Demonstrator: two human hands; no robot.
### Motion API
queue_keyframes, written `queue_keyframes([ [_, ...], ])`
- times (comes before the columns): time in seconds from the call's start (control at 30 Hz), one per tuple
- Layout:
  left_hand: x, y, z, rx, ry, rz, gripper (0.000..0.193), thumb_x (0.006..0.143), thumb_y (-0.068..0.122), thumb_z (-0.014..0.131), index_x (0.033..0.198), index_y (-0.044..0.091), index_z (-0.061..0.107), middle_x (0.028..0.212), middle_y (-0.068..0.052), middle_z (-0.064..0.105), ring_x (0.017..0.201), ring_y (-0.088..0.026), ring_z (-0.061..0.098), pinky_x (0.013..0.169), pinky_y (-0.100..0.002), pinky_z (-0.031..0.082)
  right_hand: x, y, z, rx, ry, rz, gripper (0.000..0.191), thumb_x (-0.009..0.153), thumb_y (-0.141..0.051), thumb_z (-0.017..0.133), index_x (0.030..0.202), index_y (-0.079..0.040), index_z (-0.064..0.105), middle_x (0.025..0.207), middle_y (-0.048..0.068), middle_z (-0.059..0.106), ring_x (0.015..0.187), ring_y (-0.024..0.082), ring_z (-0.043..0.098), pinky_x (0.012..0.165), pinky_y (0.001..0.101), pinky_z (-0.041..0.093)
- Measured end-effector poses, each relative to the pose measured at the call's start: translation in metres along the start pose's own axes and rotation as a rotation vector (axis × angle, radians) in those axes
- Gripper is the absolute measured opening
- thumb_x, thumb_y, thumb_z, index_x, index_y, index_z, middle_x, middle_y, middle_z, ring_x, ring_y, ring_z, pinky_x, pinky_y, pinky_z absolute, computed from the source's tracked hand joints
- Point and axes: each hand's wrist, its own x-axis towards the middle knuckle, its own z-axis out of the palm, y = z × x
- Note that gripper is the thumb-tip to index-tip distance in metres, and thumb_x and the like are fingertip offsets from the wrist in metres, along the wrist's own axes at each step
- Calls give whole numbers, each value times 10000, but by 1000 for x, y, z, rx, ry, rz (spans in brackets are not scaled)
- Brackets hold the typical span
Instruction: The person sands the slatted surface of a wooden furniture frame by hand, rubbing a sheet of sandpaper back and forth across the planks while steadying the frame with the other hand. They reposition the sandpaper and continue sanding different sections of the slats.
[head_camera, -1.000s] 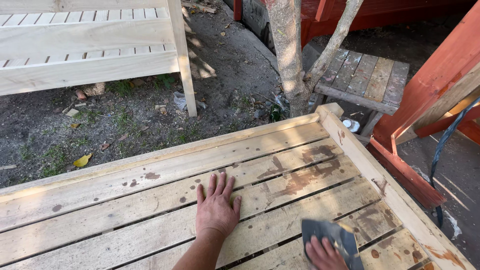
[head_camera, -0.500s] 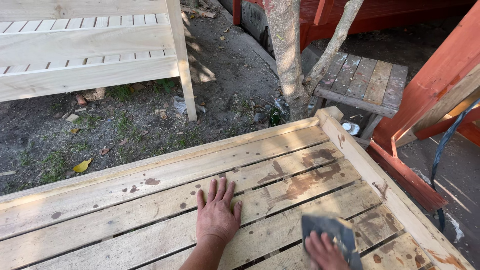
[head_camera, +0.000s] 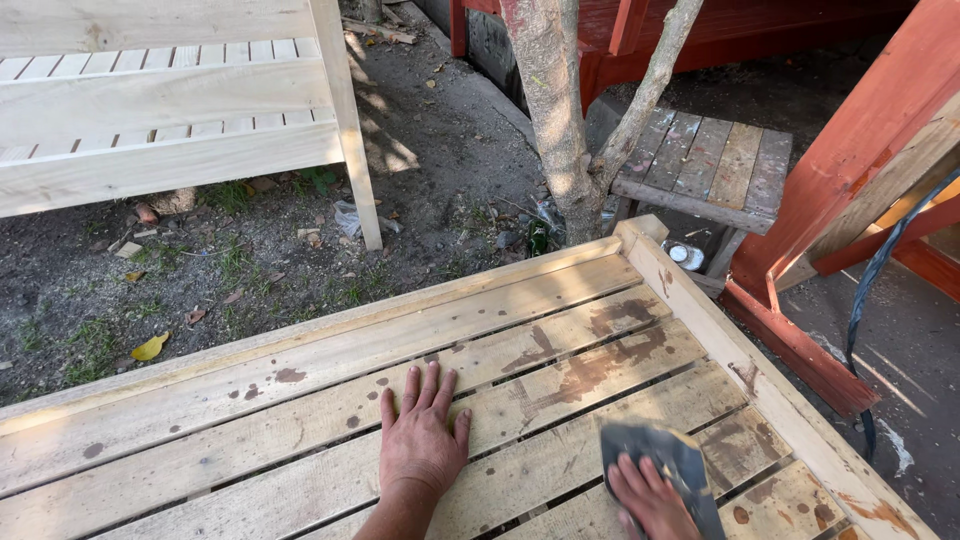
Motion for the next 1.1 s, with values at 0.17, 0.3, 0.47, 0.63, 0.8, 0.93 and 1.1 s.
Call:
queue_keyframes([
  [0.17,0,0,-1,0,7,-1,655,1010,488,333,1613,272,194,1708,33,98,1578,-206,12,1262,-506,-19,-40,32,12,-218,274,-132,523,964,-292,598,1478,-329,505,1604,-57,409,1524,217,308,1261,449,253],
  [0.3,-1,1,-4,34,-58,-10,649,1019,493,310,1613,279,159,1705,30,67,1576,-198,-16,1263,-504,-41,-30,58,-25,57,73,484,489,967,-300,590,1449,-359,532,1582,-87,449,1515,179,351,1289,438,271],
  [0.47,-5,1,-6,28,-53,-6,651,1018,488,315,1613,272,162,1707,31,69,1575,-202,-17,1260,-506,-35,-18,72,-41,70,23,506,516,942,-276,575,1455,-295,520,1593,-1,442,1518,291,332,1218,520,318],
  [0.63,-2,1,-4,30,-31,-3,649,1018,494,318,1608,267,170,1704,28,75,1572,-202,-11,1257,-508,-34,-40,62,-12,-183,204,65,642,890,-403,613,1485,-260,419,1577,102,423,1451,400,301,1117,624,291],
  [0.8,-1,-1,1,10,-15,-3,647,1009,485,349,1602,277,194,1700,37,102,1572,-197,8,1259,-507,-26,-34,84,-46,81,111,475,570,946,-317,588,1507,-347,490,1626,13,462,1567,317,373,1266,523,363],
  [0.93,-4,-1,3,4,11,-4,646,1013,488,352,1602,267,204,1699,28,116,1570,-204,26,1260,-507,-14,-14,77,-59,-69,-58,510,593,943,-409,517,1524,-298,463,1640,21,410,1524,310,342,1223,469,362],
  [1.1,-2,-2,4,21,7,-8,650,1006,488,361,1600,271,210,1703,38,116,1576,-202,27,1260,-504,-6,-48,49,-34,-343,150,-44,685,891,-447,581,1524,-228,438,1586,89,423,1416,399,409,1090,584,388],
])
